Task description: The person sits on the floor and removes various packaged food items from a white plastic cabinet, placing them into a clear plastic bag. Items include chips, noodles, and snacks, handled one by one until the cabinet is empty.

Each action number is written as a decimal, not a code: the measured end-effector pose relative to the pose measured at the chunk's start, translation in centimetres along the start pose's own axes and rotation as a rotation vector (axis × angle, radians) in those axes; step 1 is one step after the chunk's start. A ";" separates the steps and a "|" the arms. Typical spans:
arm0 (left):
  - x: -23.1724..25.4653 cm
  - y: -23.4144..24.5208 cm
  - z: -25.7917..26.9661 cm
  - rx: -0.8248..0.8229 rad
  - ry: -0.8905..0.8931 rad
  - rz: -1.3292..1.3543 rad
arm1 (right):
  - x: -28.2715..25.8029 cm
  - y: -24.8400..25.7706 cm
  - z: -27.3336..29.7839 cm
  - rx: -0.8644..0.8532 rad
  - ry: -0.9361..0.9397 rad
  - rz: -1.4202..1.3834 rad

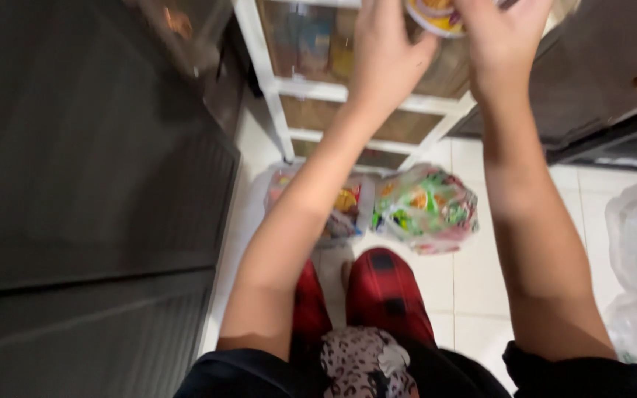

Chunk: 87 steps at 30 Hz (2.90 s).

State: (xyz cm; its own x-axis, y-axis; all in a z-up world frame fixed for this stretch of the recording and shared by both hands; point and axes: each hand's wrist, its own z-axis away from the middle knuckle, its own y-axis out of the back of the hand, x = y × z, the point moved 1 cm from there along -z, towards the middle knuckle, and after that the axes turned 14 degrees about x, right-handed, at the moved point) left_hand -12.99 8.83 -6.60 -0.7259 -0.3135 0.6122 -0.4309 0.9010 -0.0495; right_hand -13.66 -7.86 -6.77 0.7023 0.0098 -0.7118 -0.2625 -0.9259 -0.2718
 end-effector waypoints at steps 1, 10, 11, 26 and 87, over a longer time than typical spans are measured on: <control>0.7 2.0 1.0 -0.031 0.034 -0.020 | -0.5 0.2 1.9 -0.013 -0.043 -0.005; -1.6 12.9 10.7 -0.219 0.521 0.334 | -0.6 2.2 17.4 -0.184 -0.207 0.099; -2.9 13.2 12.3 -0.239 0.574 0.328 | -0.1 2.4 19.2 -0.187 -0.288 0.070; -8.9 20.6 30.8 -0.172 0.360 -1.143 | 13.9 6.9 38.8 -0.347 -0.671 0.237; -13.2 23.3 11.1 0.021 0.393 -0.942 | 8.7 4.7 19.9 -1.054 0.451 1.104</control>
State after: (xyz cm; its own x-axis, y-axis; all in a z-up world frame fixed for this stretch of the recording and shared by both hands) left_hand -19.38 30.62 -24.59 0.1386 -0.7682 0.6250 -0.7477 0.3327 0.5747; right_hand -21.91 -4.65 -27.12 0.6656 -0.7448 0.0468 -0.3321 -0.2395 0.9123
